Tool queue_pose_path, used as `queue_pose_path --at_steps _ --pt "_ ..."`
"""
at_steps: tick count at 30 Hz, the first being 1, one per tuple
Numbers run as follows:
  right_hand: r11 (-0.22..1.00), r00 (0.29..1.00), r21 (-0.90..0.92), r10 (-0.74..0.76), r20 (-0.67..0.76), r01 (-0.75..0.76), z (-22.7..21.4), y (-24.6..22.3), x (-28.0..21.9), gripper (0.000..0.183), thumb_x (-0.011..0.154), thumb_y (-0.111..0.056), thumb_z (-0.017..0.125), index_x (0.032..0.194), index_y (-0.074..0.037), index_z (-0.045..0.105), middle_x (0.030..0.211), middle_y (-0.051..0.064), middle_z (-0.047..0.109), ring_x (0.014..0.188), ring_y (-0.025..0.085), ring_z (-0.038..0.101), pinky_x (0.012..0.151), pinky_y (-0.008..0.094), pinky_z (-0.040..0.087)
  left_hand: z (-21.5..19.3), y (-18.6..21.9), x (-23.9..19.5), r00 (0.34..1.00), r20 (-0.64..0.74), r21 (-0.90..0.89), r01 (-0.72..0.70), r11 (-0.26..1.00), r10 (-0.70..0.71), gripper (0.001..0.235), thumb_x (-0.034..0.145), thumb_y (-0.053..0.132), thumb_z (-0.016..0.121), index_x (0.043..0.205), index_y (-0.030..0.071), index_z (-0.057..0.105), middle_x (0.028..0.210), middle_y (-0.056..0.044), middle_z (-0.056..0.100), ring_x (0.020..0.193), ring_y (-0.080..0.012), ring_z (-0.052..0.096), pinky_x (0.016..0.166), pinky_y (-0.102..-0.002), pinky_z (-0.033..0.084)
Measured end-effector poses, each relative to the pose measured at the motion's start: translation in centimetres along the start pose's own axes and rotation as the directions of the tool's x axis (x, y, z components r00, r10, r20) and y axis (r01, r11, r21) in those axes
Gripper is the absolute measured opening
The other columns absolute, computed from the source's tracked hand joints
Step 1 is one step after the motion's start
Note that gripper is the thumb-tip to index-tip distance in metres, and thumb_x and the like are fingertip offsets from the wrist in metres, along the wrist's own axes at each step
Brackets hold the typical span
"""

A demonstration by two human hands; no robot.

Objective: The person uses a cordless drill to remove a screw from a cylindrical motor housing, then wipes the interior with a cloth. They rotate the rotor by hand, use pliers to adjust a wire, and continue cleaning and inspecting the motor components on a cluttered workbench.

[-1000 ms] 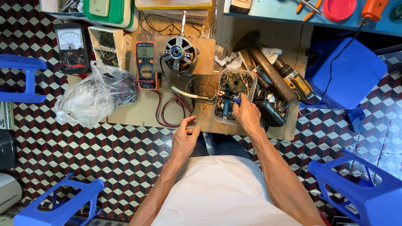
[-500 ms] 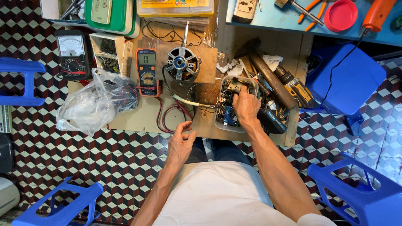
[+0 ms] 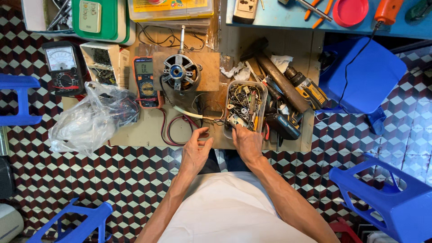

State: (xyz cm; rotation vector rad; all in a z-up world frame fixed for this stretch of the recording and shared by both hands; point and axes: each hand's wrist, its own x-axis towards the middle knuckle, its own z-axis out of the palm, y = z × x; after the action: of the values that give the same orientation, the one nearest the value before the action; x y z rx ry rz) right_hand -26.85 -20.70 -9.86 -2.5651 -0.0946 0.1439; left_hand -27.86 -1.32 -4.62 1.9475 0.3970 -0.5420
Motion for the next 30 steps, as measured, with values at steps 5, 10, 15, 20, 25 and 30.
queue_pose_path --at_steps 5,10,15,20,25,30 --pt "0.998 1.0 0.059 -0.021 -0.003 0.021 -1.0 -0.8 0.2 0.014 0.091 -0.011 0.067 0.1 0.0 0.066 0.082 0.018 0.07 0.06 0.036 0.068 0.051 0.046 0.052 1.0 1.0 0.1 0.999 0.045 0.025 0.025 0.999 -0.026 0.045 0.094 0.024 0.066 0.135 0.007 0.057 0.116 -0.013 0.073 0.088 -0.0195 0.075 0.075 -0.032 0.061" --pt "0.989 0.999 0.144 -0.029 0.039 0.023 -2.6 -0.2 -2.2 0.029 0.09 -0.01 0.067 0.118 -0.002 0.07 0.088 0.017 0.072 0.068 0.033 0.071 0.057 0.043 0.055 1.6 1.4 0.0 0.999 0.043 0.008 -0.011 1.0 0.011 0.037 0.096 0.021 0.063 0.129 0.005 0.061 0.11 -0.014 0.076 0.088 -0.0182 0.076 0.076 -0.031 0.061" --pt "0.949 0.964 0.257 0.224 -0.147 -0.181 -5.4 2.4 -5.9 0.011 0.102 -0.018 0.068 0.108 -0.01 0.073 0.092 0.013 0.076 0.069 0.022 0.072 0.062 0.033 0.057 2.1 2.0 -0.1 0.983 0.128 0.198 0.105 0.975 -0.132 0.032 0.1 0.019 0.055 0.129 0.014 0.066 0.1 -0.016 0.082 0.085 -0.0195 0.078 0.076 -0.033 0.059" --pt "0.688 0.724 0.485 0.673 -0.15 -0.539 -8.5 7.1 -7.1 0.031 0.105 -0.015 0.056 0.133 -0.001 0.059 0.097 0.01 0.069 0.074 0.016 0.065 0.063 0.031 0.054 4.4 3.9 1.0 0.933 0.143 0.202 -0.354 0.913 0.33 0.037 0.092 0.008 0.059 0.129 0.011 0.065 0.117 -0.016 0.073 0.097 -0.0312 0.073 0.083 -0.04 0.058" --pt "0.626 0.681 0.658 0.695 -0.229 -0.418 -8.7 10.9 -3.8 0.06 0.101 -0.02 0.066 0.151 0.0 0.041 0.12 0.019 0.066 0.102 0.019 0.068 0.083 0.031 0.056 8.3 6.2 3.0 0.884 0.304 0.185 -0.421 0.888 0.356 0.035 0.092 0.014 0.062 0.127 0.012 0.064 0.118 -0.014 0.07 0.096 -0.0346 0.072 0.083 -0.043 0.058" --pt "0.81 0.721 0.251 0.586 -0.37 -0.53 -9.4 11.1 0.3 0.066 0.092 -0.023 0.073 0.148 -0.001 0.043 0.126 0.023 0.063 0.114 0.035 0.062 0.099 0.046 0.048 10.1 7.0 4.3 0.834 0.374 0.242 -0.509 0.826 0.405 0.035 0.092 0.018 0.065 0.126 0.011 0.064 0.118 -0.017 0.069 0.101 -0.0383 0.069 0.087 -0.046 0.056"
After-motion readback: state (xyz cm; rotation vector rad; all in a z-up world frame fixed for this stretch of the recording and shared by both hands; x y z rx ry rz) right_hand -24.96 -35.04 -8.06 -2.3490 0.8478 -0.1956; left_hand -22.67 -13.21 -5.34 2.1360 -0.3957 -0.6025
